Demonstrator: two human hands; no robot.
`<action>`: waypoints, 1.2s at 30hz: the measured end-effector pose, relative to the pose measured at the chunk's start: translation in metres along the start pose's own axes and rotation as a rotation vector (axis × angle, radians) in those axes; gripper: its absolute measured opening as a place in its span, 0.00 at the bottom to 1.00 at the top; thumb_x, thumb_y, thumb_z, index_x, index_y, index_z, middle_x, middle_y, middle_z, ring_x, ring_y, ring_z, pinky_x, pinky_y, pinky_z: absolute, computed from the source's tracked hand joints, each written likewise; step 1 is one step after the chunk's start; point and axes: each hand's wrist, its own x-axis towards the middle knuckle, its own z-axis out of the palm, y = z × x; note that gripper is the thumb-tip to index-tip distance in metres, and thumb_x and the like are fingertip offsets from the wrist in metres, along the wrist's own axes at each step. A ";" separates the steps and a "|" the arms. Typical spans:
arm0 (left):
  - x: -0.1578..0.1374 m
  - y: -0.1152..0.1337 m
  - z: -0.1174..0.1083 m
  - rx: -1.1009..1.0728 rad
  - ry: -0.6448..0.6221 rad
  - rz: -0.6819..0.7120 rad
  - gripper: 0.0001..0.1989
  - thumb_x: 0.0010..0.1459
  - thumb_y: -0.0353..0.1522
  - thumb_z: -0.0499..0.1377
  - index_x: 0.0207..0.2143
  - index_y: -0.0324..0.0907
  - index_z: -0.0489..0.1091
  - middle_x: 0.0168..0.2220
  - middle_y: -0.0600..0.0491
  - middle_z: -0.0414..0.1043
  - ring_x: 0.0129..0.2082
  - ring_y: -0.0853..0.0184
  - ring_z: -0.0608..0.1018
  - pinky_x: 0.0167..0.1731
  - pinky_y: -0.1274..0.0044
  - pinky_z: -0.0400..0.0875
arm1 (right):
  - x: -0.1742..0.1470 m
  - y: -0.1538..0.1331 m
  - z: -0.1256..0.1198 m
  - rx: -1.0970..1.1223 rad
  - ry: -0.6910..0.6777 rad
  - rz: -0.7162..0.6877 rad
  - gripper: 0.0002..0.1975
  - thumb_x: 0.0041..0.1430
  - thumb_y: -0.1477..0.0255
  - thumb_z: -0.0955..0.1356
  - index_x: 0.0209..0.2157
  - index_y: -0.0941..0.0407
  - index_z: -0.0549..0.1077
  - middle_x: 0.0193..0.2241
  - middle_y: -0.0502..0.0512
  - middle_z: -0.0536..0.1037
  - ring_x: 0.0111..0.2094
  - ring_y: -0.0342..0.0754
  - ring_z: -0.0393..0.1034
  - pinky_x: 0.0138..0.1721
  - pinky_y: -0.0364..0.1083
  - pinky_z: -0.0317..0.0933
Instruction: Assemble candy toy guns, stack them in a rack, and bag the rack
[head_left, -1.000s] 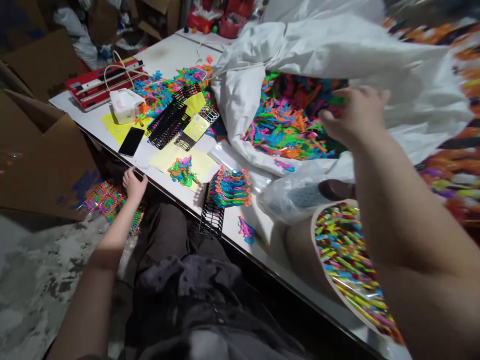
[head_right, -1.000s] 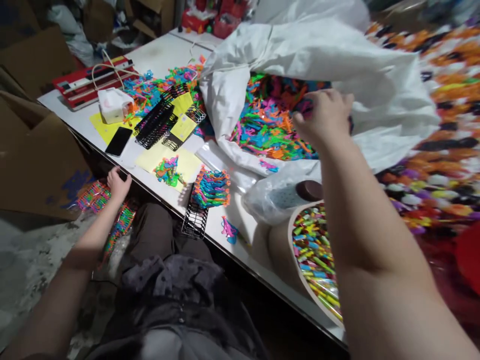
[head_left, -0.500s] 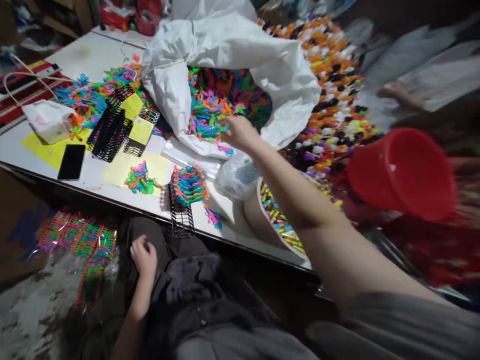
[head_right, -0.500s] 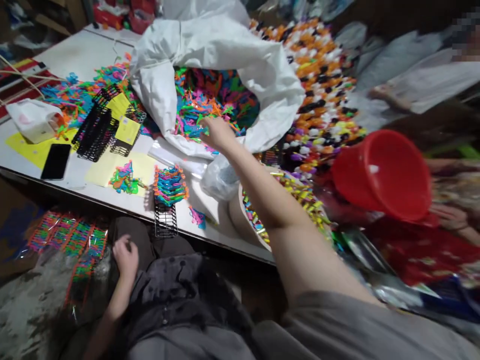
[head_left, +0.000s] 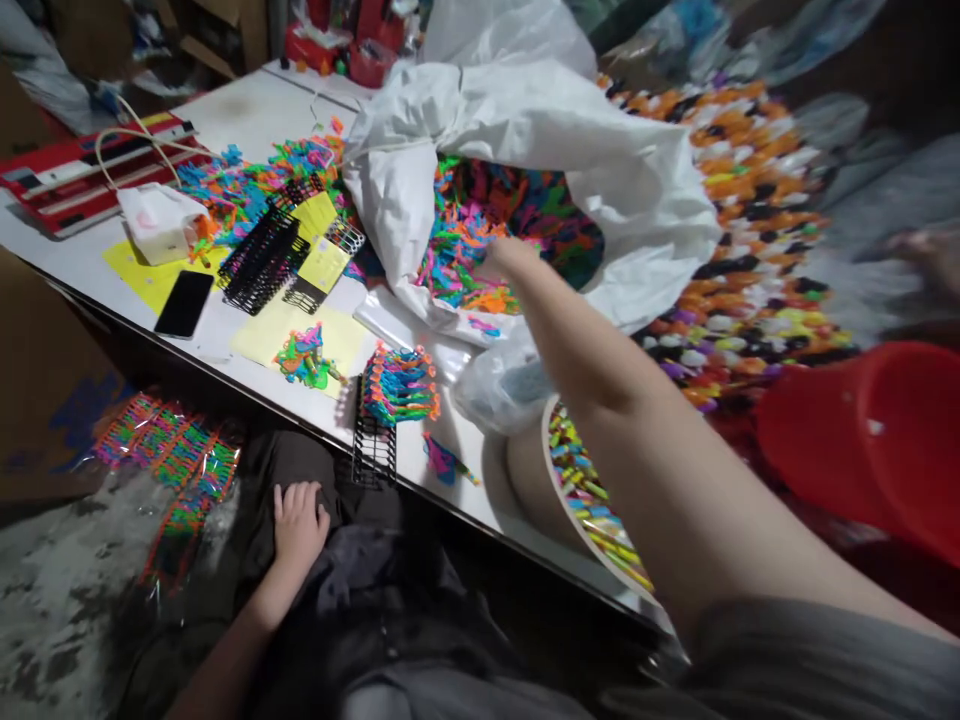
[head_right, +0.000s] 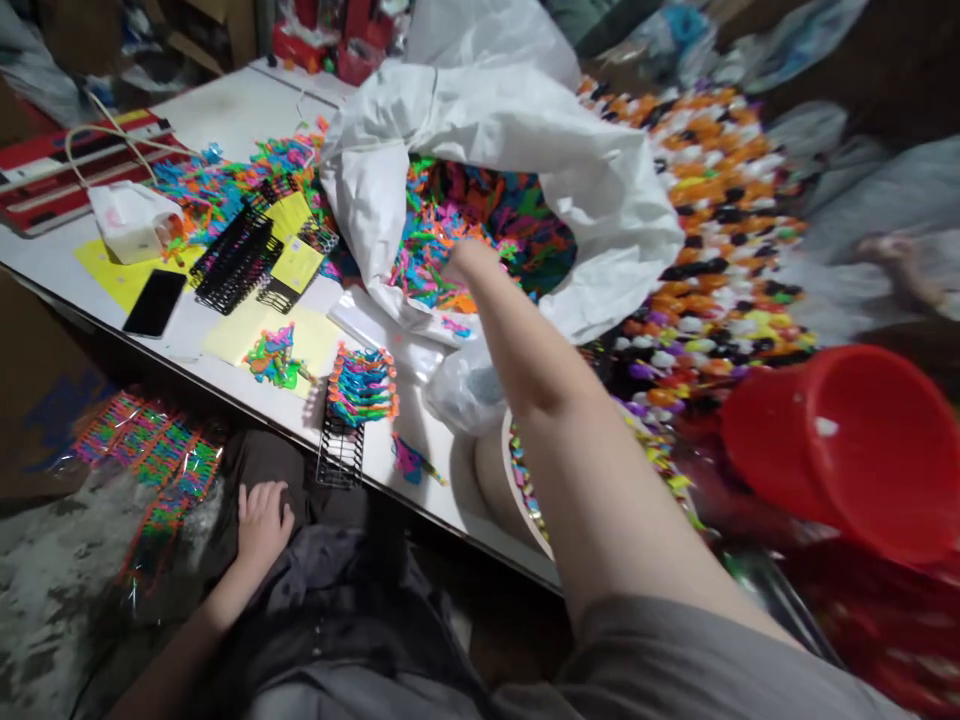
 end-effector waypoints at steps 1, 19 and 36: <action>0.004 0.003 -0.004 -0.040 -0.047 0.017 0.18 0.55 0.28 0.52 0.49 0.42 0.69 0.50 0.45 0.72 0.58 0.52 0.66 0.63 0.55 0.46 | -0.005 0.006 -0.016 -0.026 -0.068 -0.012 0.17 0.51 0.67 0.70 0.21 0.64 0.63 0.33 0.63 0.75 0.39 0.42 0.68 0.44 0.45 0.59; -0.007 0.084 -0.130 -1.784 0.282 -0.496 0.21 0.54 0.40 0.56 0.49 0.40 0.69 0.49 0.46 0.73 0.49 0.62 0.75 0.52 0.71 0.68 | -0.379 -0.030 0.027 0.972 -0.184 -0.941 0.26 0.59 0.80 0.58 0.60 0.55 0.57 0.52 0.62 0.70 0.52 0.50 0.64 0.53 0.54 0.62; -0.038 0.097 -0.123 -1.421 0.076 -0.429 0.23 0.42 0.42 0.68 0.36 0.39 0.65 0.35 0.49 0.75 0.34 0.66 0.78 0.33 0.77 0.73 | -0.383 -0.012 0.058 1.535 -0.424 -0.371 0.17 0.50 0.58 0.72 0.38 0.54 0.77 0.38 0.54 0.80 0.39 0.47 0.75 0.42 0.47 0.70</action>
